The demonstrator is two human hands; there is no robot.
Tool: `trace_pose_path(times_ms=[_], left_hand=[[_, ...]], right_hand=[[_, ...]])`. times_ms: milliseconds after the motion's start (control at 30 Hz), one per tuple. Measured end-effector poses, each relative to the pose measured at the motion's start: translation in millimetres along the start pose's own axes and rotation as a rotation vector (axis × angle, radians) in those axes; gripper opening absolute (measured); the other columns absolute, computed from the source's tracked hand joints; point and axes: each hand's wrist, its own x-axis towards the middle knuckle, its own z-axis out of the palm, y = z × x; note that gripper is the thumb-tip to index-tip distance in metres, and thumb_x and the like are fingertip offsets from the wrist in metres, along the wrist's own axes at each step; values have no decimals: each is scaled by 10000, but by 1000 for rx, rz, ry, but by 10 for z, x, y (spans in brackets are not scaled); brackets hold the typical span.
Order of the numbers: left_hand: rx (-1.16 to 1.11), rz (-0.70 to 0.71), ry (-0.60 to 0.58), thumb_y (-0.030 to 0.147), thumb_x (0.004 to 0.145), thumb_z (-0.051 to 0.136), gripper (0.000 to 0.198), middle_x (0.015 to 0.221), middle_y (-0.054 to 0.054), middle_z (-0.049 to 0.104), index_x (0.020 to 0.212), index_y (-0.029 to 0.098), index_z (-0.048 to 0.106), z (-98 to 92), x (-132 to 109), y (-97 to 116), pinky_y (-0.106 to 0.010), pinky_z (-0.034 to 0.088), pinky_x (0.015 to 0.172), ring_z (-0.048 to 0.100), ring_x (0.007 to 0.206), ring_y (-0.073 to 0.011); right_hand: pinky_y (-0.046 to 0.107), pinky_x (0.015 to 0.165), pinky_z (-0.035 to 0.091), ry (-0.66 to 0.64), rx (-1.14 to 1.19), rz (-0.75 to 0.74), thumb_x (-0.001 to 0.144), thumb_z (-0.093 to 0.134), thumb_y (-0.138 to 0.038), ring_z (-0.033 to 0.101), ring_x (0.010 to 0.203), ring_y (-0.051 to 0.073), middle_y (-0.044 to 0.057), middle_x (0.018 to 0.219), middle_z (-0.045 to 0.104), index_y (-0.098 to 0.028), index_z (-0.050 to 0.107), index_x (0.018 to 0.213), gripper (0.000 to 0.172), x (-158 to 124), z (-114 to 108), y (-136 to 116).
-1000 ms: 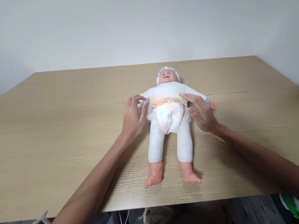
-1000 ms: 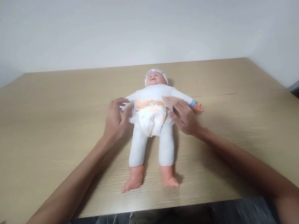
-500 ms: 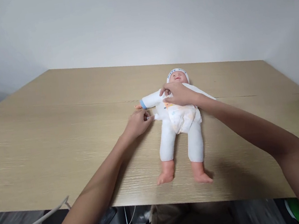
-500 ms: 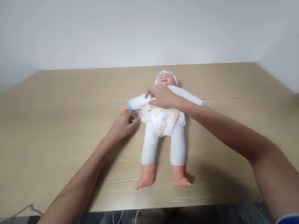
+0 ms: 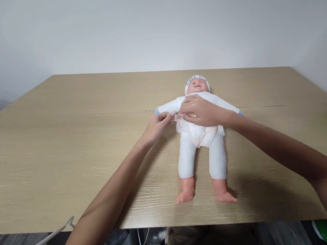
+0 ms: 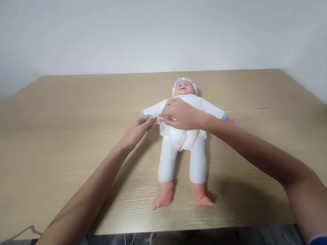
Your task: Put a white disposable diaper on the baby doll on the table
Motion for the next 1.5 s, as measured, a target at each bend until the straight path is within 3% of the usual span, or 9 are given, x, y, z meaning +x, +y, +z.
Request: trace_pose_path(times_ms=[167,267,467,667,833,1100,1233,1333,1500], left_hand=[[54,3,-20,575,946,641,466,687,22,492,680,209,530,127,102,153,-295,323,668,419,660,-136],[84,-5,-45,550,953,618,440,663,27,471,686,208,546,253,216,228,-292,287,623,388,628,-133],[25,30,-70,400,1020,548,380,688,15,482,693,209,519,443,334,300,-296,354,643,422,656,-146],[-91,73,-29,369,1099,495,316,732,11,532,820,223,522,428,337,154,-285,429,705,482,701,-155],[-183,114,-81,470,1069,626,256,712,47,541,1015,232,547,422,346,65,-271,377,657,465,663,-138],[-211,99,-131,492,930,832,432,736,70,476,1196,231,613,384,336,-19,-275,305,587,413,631,-129],[-224,136,-81,527,910,851,454,757,62,487,1159,230,614,434,358,-100,-277,334,601,431,646,-133],[-162,144,0,521,930,823,419,821,35,549,1141,232,605,464,299,-62,-276,361,618,456,671,-134],[151,261,185,415,1034,696,191,1140,-41,733,1080,231,671,443,-160,241,-308,459,757,532,761,-147]], right_hand=[[398,924,468,415,55,186,1114,509,-340,637,936,231,52,950,712,-233,664,915,273,-274,-55,-79],[371,821,439,321,156,307,1148,451,-418,574,824,207,23,859,642,-238,607,864,370,-340,-22,-44],[363,877,447,278,434,381,1165,386,-565,587,869,204,25,858,655,-232,626,845,520,-292,50,34],[327,710,390,294,338,499,978,723,-507,502,736,165,-23,756,602,-221,646,789,351,-266,79,-46],[323,687,359,286,330,542,920,680,-320,470,714,151,-38,716,551,-226,573,712,252,-257,88,-27],[331,667,341,253,340,540,968,698,-420,450,705,146,-37,739,541,-222,597,780,291,-298,47,13],[328,686,366,266,313,484,905,704,-256,467,721,152,-36,788,560,-236,551,823,175,-295,58,76],[333,724,403,375,232,415,871,719,-200,496,759,166,-25,866,568,-254,486,879,240,-295,68,55],[376,809,459,545,77,320,1013,682,-256,570,834,214,10,881,584,-273,436,864,289,-514,76,-485]])
